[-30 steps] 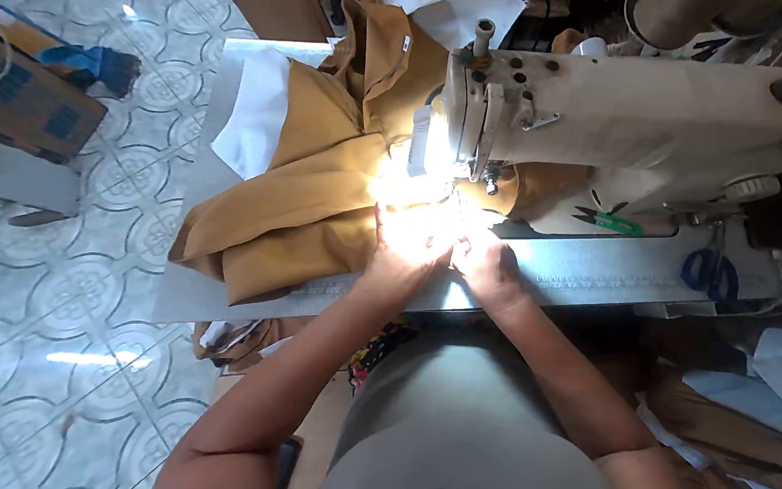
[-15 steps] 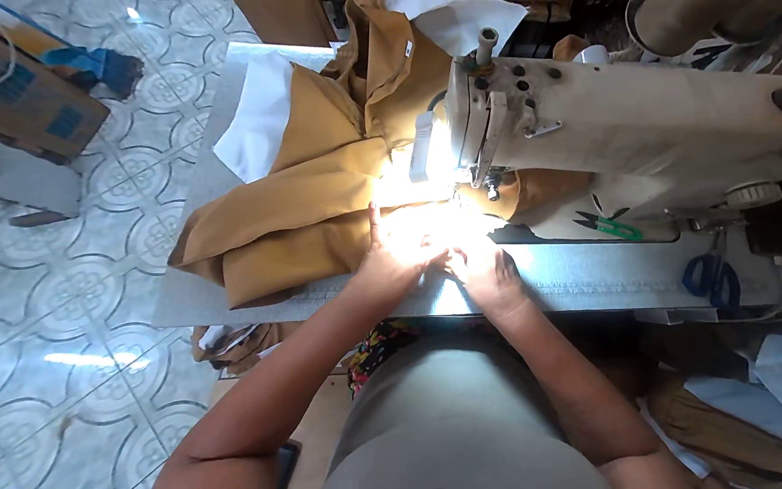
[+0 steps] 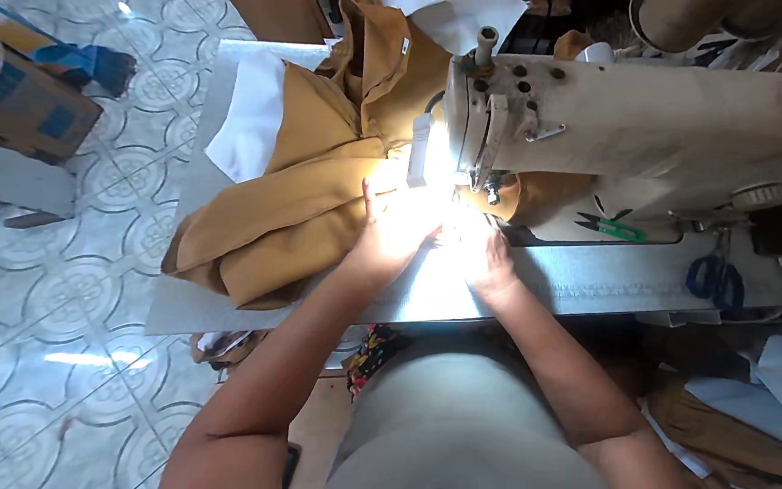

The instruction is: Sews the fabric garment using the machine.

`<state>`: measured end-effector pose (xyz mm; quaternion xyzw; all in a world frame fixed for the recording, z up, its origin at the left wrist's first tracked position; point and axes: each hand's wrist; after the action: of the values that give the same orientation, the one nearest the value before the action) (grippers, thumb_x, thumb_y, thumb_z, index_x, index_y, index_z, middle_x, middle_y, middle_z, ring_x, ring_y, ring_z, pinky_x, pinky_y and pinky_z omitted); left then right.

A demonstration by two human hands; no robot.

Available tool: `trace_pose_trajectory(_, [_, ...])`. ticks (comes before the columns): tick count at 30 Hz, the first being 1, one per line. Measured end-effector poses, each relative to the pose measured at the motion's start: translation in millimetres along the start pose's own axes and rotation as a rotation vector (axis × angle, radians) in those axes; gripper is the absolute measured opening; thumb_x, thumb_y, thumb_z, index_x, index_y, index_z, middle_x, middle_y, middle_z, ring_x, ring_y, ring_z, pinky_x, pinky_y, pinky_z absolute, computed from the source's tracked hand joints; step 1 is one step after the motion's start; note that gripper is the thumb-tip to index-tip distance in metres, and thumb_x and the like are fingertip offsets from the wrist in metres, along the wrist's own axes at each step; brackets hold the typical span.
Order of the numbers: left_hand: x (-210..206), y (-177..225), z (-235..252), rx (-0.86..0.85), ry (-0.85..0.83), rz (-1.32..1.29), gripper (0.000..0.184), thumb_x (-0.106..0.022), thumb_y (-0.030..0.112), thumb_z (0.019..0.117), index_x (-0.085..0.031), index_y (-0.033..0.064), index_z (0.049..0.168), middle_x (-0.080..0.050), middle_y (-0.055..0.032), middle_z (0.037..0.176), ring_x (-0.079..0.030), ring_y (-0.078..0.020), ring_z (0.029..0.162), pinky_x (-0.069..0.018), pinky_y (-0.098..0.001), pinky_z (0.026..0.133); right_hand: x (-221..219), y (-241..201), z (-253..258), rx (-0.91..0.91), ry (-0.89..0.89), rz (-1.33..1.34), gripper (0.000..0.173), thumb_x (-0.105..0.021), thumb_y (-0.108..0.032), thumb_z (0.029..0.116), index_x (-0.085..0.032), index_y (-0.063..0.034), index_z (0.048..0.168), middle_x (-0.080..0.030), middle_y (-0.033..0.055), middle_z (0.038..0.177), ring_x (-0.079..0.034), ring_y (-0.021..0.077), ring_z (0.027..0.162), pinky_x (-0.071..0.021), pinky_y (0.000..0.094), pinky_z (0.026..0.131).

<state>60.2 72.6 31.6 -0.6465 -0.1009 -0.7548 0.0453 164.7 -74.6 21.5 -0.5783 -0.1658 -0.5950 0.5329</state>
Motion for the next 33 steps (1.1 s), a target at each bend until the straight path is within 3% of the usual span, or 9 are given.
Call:
trace_pose_trajectory(6, [-10.6, -10.7, 16.0, 0.000, 0.075, 0.006, 0.042, -0.054, 0.003, 0.1005, -0.069, 0.0306, 0.128, -0.063, -0.0054, 0.138, -0.053, -0.0381, 0.135, -0.0110, -0.0846, 0.109, -4.9, 8.9, 15.3, -0.044, -0.047, -0.025, 0.025, -0.071, -0.014, 0.0937, -0.073, -0.0030, 0.116, -0.067, 0.0211, 0.122, -0.064, 0.0379, 0.116, -0.0544, 0.0502, 0.096])
trace_pose_trajectory(8, [-12.6, -11.5, 16.7, -0.057, 0.137, -0.016, 0.034, -0.059, 0.002, 0.0976, -0.074, 0.0234, 0.119, -0.067, -0.0082, 0.128, -0.059, -0.0379, 0.125, -0.0170, -0.0820, 0.110, -4.8, 14.9, 13.1, -0.048, -0.014, 0.044, 0.024, -0.070, -0.015, 0.0951, -0.073, -0.0030, 0.116, -0.067, 0.0202, 0.119, -0.066, 0.0355, 0.112, -0.0549, 0.0483, 0.095])
trace_pose_trajectory(11, [-20.4, -14.2, 13.1, -0.044, 0.212, -0.167, 0.027, -0.060, 0.005, 0.0970, -0.075, 0.0175, 0.115, -0.070, -0.0088, 0.120, -0.061, -0.0341, 0.119, -0.0384, -0.0622, 0.107, 3.8, 15.6, -0.2, -0.184, -0.016, 0.158, 0.025, -0.058, -0.018, 0.1036, -0.071, -0.0038, 0.119, -0.069, 0.0172, 0.112, -0.070, 0.0305, 0.098, -0.0584, 0.0469, 0.084])
trace_pose_trajectory(14, [-20.3, -16.3, 14.9, 0.152, 0.137, -0.421, 0.021, -0.058, 0.010, 0.0993, -0.072, 0.0093, 0.115, -0.071, -0.0121, 0.117, -0.063, -0.0314, 0.117, -0.0444, -0.0545, 0.107, -4.7, 15.4, -9.7, -0.199, 0.020, 0.186, 0.014, -0.065, -0.011, 0.0962, -0.072, -0.0023, 0.105, -0.072, 0.0144, 0.100, -0.071, 0.0282, 0.089, -0.0594, 0.0482, 0.079])
trace_pose_trajectory(19, [-10.5, -10.0, 16.2, 0.306, 0.050, -0.677, 0.019, -0.066, 0.011, 0.0971, -0.068, 0.0053, 0.115, -0.071, -0.0135, 0.104, -0.069, -0.0267, 0.097, -0.0552, -0.0520, 0.089, -4.8, -1.0, -3.1, -0.262, 0.022, 0.364, 0.024, -0.076, -0.020, 0.0930, -0.071, -0.0085, 0.114, -0.067, 0.0140, 0.116, -0.069, 0.0274, 0.092, -0.0591, 0.0488, 0.078])
trace_pose_trajectory(22, [-14.7, -14.8, 14.6, 0.208, 0.095, -0.654, 0.022, -0.075, 0.015, 0.0901, -0.070, 0.0057, 0.109, -0.072, -0.0112, 0.102, -0.069, -0.0231, 0.097, -0.0557, -0.0474, 0.090, -8.7, 8.4, -2.0, -0.245, 0.059, 0.489, 0.026, -0.080, -0.028, 0.0904, -0.068, -0.0101, 0.106, -0.068, 0.0097, 0.090, -0.066, 0.0222, 0.070, -0.0583, 0.0431, 0.061])
trace_pose_trajectory(26, [-7.9, -14.0, -2.9, -0.211, 0.233, -0.271, 0.017, -0.071, 0.016, 0.0924, -0.076, 0.0105, 0.107, -0.069, -0.0144, 0.124, -0.060, -0.0377, 0.122, -0.0400, -0.0625, 0.108, 2.8, -3.2, -15.2, -0.327, 0.057, 0.772, 0.021, -0.079, -0.011, 0.0869, -0.061, -0.0026, 0.093, -0.060, 0.0057, 0.074, -0.056, 0.0109, 0.058, -0.0517, 0.0279, 0.053])
trace_pose_trajectory(30, [-5.2, -14.9, -9.3, -0.388, 0.180, -0.156, 0.022, -0.057, 0.003, 0.0983, -0.077, 0.0118, 0.101, -0.073, -0.0060, 0.116, -0.066, -0.0279, 0.116, -0.0502, -0.0503, 0.099, 3.9, 1.2, -41.2, -0.293, -0.036, 0.671, 0.020, -0.072, -0.014, 0.0937, -0.070, -0.0043, 0.111, -0.070, 0.0037, 0.084, -0.064, 0.0076, 0.067, -0.0566, 0.0253, 0.065])
trace_pose_trajectory(33, [-7.6, -11.5, -10.8, -0.397, 0.139, -0.138, 0.022, -0.055, 0.003, 0.0991, -0.075, 0.0111, 0.101, -0.073, -0.0070, 0.109, -0.068, -0.0266, 0.106, -0.0536, -0.0475, 0.091, 3.2, 2.7, -46.8, -0.079, -0.056, 0.302, 0.025, -0.068, -0.013, 0.0905, -0.076, -0.0038, 0.113, -0.076, 0.0104, 0.092, -0.074, 0.0204, 0.082, -0.0617, 0.0381, 0.077])
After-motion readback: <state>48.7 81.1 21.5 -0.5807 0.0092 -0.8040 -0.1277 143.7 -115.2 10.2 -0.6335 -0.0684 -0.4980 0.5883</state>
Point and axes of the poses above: each hand's wrist, its own z-axis towards the middle knuckle, its own x-axis out of the back of the hand, y = z × x
